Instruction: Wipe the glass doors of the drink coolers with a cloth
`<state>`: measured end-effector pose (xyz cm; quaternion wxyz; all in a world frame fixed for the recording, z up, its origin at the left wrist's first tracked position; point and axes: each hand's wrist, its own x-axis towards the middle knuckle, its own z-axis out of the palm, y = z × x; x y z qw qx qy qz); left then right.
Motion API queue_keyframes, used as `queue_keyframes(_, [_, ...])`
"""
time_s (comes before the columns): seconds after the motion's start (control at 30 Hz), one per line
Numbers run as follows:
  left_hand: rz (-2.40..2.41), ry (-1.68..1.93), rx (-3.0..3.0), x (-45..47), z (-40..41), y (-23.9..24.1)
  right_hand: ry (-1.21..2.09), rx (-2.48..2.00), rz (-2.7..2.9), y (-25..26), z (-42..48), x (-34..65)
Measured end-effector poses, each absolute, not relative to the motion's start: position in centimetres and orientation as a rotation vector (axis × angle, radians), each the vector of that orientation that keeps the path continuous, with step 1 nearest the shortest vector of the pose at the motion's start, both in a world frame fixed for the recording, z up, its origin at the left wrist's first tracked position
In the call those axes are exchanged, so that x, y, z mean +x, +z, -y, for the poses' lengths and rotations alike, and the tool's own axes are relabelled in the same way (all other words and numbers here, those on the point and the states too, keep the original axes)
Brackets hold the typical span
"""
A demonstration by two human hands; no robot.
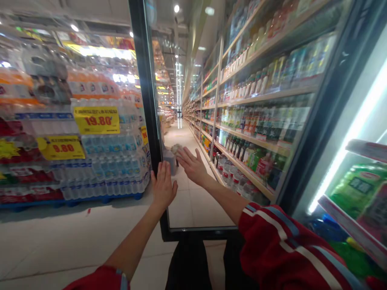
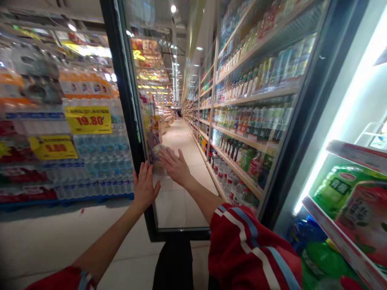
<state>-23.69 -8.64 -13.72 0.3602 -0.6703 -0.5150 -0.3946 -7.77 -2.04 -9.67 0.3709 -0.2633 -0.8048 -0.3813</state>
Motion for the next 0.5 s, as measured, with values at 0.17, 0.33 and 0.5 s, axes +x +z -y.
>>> queue_keyframes(0.17, [1.317, -1.041, -1.741, -23.6, 8.6, -13.5, -1.021, -0.582, 2.191, -10.9, 2.3, -8.0])
queue_keyframes(0.33, [1.298, -1.020, -1.765, -23.4, 8.4, -12.4, -1.042, -0.596, 2.156, -9.4, 2.3, -5.7])
queue_keyframes(0.5, [1.258, -1.021, -1.816, -21.7, 7.8, -11.1, -1.016, -0.821, 1.858, -7.0, 2.1, -2.1])
